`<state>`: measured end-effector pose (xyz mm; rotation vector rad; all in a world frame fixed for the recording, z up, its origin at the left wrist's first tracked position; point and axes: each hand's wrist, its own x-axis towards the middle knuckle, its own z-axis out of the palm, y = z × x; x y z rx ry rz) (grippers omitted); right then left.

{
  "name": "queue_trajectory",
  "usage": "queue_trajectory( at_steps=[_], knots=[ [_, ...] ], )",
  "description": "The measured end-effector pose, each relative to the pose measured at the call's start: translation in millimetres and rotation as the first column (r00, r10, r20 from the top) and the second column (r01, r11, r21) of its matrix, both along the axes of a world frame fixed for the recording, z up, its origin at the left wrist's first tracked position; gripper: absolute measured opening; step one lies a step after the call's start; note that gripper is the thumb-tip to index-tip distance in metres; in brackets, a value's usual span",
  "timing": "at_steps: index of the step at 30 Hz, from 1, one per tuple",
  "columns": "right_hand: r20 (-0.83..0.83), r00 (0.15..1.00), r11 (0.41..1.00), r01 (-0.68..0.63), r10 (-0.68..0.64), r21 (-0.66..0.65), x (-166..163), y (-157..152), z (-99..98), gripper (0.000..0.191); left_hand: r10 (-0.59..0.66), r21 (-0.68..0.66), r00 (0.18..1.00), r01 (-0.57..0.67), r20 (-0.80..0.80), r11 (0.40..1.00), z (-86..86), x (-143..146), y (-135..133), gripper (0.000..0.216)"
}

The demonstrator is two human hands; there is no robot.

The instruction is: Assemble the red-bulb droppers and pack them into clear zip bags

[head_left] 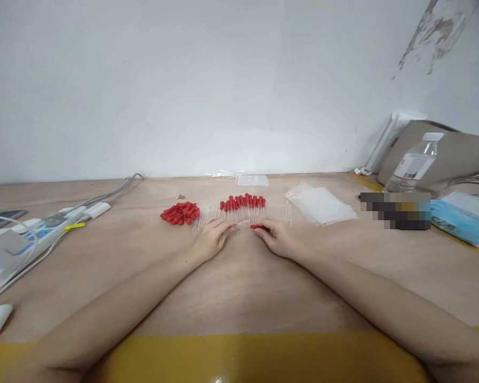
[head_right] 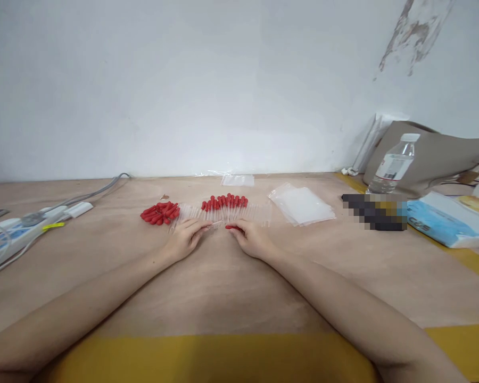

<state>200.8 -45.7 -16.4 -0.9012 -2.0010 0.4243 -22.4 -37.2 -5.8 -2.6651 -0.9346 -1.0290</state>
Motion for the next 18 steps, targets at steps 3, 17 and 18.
queue_trajectory(
  at_steps=[3,17,18],
  knots=[
    [-0.027,0.999,0.999,0.037,-0.037,0.015,-1.1,-1.2,-1.2,0.019,-0.007,-0.01,1.0,0.007,0.001,1.0,1.7,2.7,-0.9,0.019],
    [-0.068,0.995,0.996,-0.081,0.078,-0.044,-1.6,-5.7,3.0,0.017,-0.078,0.032,0.997,0.078,-0.02,0.996,-4.8,-0.6,0.7,0.031],
    [-0.066,0.994,0.994,-0.091,0.087,-0.066,-1.5,-5.9,2.7,0.017,-0.083,0.02,0.996,0.083,-0.02,0.996,-4.9,-0.9,0.6,0.032]
  ],
)
